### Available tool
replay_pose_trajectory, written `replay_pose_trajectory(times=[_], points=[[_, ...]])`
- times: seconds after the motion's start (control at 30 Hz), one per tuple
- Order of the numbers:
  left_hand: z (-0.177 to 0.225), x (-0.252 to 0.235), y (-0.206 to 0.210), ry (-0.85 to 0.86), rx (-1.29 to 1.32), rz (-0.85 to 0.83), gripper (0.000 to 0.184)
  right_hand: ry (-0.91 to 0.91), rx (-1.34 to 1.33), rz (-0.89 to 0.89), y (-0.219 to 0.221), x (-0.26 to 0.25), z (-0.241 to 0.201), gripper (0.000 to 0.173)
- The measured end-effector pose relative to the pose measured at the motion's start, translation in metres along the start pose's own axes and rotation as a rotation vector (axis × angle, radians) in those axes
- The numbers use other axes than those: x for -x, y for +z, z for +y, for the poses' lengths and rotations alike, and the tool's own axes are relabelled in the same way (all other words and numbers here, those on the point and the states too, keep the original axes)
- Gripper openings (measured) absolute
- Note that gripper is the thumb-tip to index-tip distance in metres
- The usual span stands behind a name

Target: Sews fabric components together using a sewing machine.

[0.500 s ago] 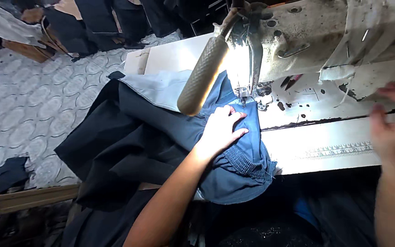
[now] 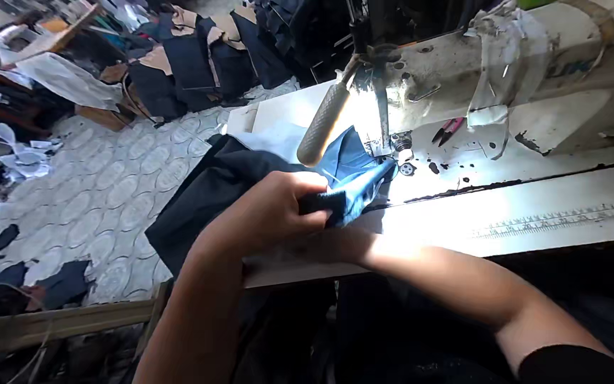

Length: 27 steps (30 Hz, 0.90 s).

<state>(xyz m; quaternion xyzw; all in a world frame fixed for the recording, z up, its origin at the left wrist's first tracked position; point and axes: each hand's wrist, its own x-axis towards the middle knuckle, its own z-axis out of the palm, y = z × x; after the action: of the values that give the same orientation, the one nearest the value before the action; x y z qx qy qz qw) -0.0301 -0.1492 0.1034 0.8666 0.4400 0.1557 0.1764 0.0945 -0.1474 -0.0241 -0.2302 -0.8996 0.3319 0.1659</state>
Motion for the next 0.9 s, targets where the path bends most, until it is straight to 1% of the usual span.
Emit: replay_pose_trajectory(times=[0.03,0.1,0.13,0.17,0.2,0.23,0.27,0.3,0.33,0.37,0.4,0.43,0.47,0.5,0.57,0.6,0.63,0.7,0.77,0.83,0.9], points=[[0.002,0.003,-0.008,-0.002,-0.019,0.002,0.007,0.009,-0.011,0.037,0.009,-0.016,0.0,0.041],[-0.003,0.021,-0.028,-0.066,-0.098,0.072,0.011,-0.002,-0.007,-0.091,0.001,-0.018,-0.003,0.049],[-0.011,0.032,-0.034,-0.119,-0.129,0.117,0.013,-0.068,0.024,-0.137,-0.006,-0.007,-0.003,0.047],[-0.018,0.042,-0.035,-0.159,-0.131,0.147,0.016,-0.162,0.036,-0.123,-0.013,0.008,0.0,0.034],[-0.023,0.05,-0.035,-0.171,-0.119,0.16,0.021,-0.266,0.034,-0.022,-0.02,0.026,0.006,0.019],[-0.026,0.054,-0.032,-0.149,-0.099,0.166,0.024,-0.368,0.048,0.17,-0.027,0.042,0.015,0.014],[-0.026,0.056,-0.028,-0.098,-0.085,0.177,0.026,-0.423,0.089,0.402,-0.034,0.052,0.023,0.015],[-0.025,0.055,-0.023,-0.031,-0.074,0.193,0.026,-0.42,0.118,0.603,-0.043,0.056,0.028,0.017],[-0.022,0.052,-0.019,0.037,-0.068,0.208,0.023,-0.384,0.104,0.68,-0.056,0.057,0.031,0.021],[-0.018,0.047,-0.016,0.092,-0.067,0.212,0.021,-0.323,0.082,0.658,-0.071,0.057,0.032,0.032],[-0.012,0.042,-0.015,0.118,-0.076,0.205,0.019,-0.227,0.075,0.56,-0.086,0.059,0.031,0.048],[-0.007,0.038,-0.015,0.102,-0.084,0.194,0.018,-0.137,0.072,0.443,-0.097,0.059,0.031,0.062],[-0.005,0.034,-0.015,0.05,-0.068,0.188,0.016,-0.121,0.121,0.42,-0.099,0.057,0.036,0.068],[-0.005,0.031,-0.014,-0.04,-0.017,0.182,0.014,-0.179,0.224,0.506,-0.092,0.056,0.045,0.062],[-0.012,0.027,-0.011,-0.233,0.121,0.199,0.014,-0.334,0.477,0.779,-0.069,0.052,0.067,0.029],[-0.016,0.027,-0.008,-0.291,0.186,0.214,0.013,-0.354,0.553,0.854,-0.061,0.049,0.072,0.02],[-0.019,0.028,-0.005,-0.305,0.242,0.22,0.013,-0.325,0.588,0.865,-0.058,0.047,0.072,0.019],[-0.016,0.03,0.004,-0.251,0.242,0.178,0.019,-0.187,0.528,0.761,-0.058,0.042,0.06,0.015],[-0.007,0.03,0.01,-0.212,0.056,0.11,0.027,-0.1,0.482,0.706,-0.061,0.038,0.054,0.013],[-0.005,0.03,0.006,-0.271,-0.127,0.116,0.026,-0.084,0.442,0.624,-0.065,0.043,0.05,0.017],[-0.015,0.032,-0.003,-0.376,-0.185,0.135,0.032,-0.134,0.423,0.53,-0.064,0.057,0.049,0.018]])
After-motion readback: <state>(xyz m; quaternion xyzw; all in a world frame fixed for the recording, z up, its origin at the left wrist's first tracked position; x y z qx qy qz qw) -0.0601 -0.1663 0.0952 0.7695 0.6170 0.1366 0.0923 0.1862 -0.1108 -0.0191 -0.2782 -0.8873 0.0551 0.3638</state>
